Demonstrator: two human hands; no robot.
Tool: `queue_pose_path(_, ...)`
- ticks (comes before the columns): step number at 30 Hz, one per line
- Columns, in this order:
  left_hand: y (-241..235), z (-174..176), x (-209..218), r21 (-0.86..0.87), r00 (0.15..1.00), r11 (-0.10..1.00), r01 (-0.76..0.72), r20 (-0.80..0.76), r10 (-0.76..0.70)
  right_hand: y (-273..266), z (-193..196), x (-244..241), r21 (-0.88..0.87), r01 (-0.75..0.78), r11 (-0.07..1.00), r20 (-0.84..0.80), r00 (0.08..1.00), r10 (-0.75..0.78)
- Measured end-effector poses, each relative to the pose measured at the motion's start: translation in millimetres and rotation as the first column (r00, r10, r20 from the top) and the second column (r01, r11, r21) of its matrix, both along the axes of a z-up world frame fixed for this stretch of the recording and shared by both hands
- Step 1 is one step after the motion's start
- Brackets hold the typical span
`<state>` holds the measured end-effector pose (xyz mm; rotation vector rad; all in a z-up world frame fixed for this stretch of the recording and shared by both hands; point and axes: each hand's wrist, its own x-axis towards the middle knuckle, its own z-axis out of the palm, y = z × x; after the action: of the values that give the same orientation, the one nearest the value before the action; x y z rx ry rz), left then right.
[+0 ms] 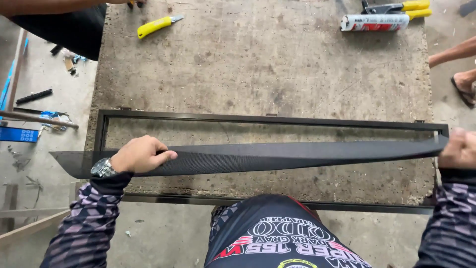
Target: Fitting and securing a mesh screen into a metal frame using a drill and rivet gun
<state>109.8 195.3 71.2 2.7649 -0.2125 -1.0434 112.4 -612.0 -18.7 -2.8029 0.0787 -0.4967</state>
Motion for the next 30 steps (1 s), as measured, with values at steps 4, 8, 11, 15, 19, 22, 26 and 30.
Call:
queue_pose_path(4,-1,-34,0,0.001,0.997,1.000,0.013,-0.079,-0.013,19,-25,8,-0.500,0.140,0.854,-0.143,0.960,-0.242)
queue_pose_path(8,3,-67,-27,-0.114,0.959,0.993,0.018,0.282,0.015,15,-88,-8,-0.104,0.161,0.982,-0.268,0.946,-0.183)
queue_pose_path(11,7,-88,-46,-0.083,0.665,0.976,0.203,0.743,-0.075,9,-115,-24,-0.106,0.144,0.984,-0.198,0.966,-0.163)
queue_pose_path(15,14,-118,-55,0.087,0.302,0.996,-0.008,0.950,-0.081,39,-76,-2,0.005,0.264,0.964,-0.084,0.961,-0.263)
queue_pose_path(19,5,-134,-60,-0.094,0.318,0.895,-0.435,0.914,0.251,95,-25,19,-0.016,0.582,0.813,-0.351,0.758,-0.550)
queue_pose_path(22,-3,-149,-61,-0.289,0.170,0.619,-0.730,0.801,0.575,113,-27,31,-0.016,0.683,0.730,-0.450,0.647,-0.616)
queue_pose_path(26,-7,-150,-66,-0.335,0.011,0.314,-0.888,0.668,0.744,86,-50,19,-0.027,0.594,0.804,-0.359,0.745,-0.562)
queue_pose_path(30,-14,-139,-58,-0.191,0.057,0.217,-0.957,0.612,0.789,77,-68,21,-0.091,0.593,0.800,-0.433,0.700,-0.568)
